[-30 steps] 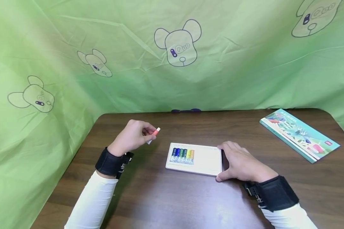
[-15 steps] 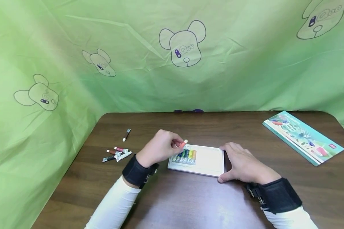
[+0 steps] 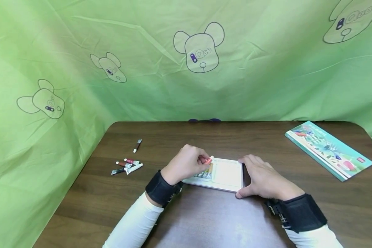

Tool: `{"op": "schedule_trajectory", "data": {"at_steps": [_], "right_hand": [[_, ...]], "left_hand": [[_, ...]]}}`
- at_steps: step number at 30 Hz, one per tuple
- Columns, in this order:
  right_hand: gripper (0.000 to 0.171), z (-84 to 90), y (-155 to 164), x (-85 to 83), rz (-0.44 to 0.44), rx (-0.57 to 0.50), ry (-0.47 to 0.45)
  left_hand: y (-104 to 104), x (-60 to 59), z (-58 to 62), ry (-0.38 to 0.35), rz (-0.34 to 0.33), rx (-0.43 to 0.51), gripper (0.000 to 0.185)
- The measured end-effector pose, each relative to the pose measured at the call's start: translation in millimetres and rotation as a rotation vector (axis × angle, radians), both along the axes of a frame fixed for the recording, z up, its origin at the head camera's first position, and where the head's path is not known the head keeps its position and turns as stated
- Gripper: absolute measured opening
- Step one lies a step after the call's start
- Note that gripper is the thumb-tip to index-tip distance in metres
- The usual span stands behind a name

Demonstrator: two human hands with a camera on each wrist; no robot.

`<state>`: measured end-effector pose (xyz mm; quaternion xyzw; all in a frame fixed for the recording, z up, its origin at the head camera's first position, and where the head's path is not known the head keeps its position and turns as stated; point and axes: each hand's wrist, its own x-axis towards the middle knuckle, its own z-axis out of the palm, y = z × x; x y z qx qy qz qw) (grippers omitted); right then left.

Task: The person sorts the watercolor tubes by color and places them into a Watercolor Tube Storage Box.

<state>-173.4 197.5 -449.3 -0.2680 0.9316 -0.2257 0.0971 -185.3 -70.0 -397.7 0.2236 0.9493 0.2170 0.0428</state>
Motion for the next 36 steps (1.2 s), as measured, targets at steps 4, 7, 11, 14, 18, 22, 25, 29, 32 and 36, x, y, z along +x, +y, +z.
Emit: {"op": "schedule_trajectory", "data": {"at_steps": [4,7,11,14,18,22,25,29,32,36], "right_hand": [[0.108,0.5,0.0,-0.2,0.002,0.004,0.001],[0.108,0.3,0.0,-0.4,0.004,0.002,0.006],[0.108,-0.7,0.8,-0.1,0.003,-0.001,0.013],[0.108,-1.3,1.8,0.3,-0.001,-0.002,0.015],[0.107,-1.3,1.6,0.5,-0.006,-0.001,0.012],[0.106,-1.1,1.0,0.5,-0.004,-0.011,0.018],[0.106,-1.1,1.2,0.5,0.0,-0.019,0.026],[0.106,-0.8,1.3,0.4,0.0,-0.018,0.022],[0.106,-0.2,1.4,0.3,-0.001,-0.021,0.014],[0.106,0.2,1.7,0.4,-0.001,-0.03,0.007]], "left_hand": [[2.5,0.7,-0.6,-0.023,0.006,0.003,0.004],[5.0,1.3,-0.2,-0.036,0.006,0.01,0.005],[9.8,1.0,-0.7,-0.01,-0.018,-0.008,0.008],[13.3,-0.3,-1.9,0.013,-0.035,-0.031,0.009],[15.8,-2.2,-3.9,0.009,-0.033,-0.039,0.01],[18.3,-2.8,-6.8,0.003,0.003,-0.051,0.005],[23.0,-1.9,-9.3,-0.01,0.054,-0.07,0.002],[30.5,0.5,-12.1,-0.033,0.104,-0.078,0.001],[34.7,2.4,-14.9,-0.019,0.104,-0.086,0.018],[39.2,5.5,-18.8,0.04,0.096,-0.123,0.037]]}}
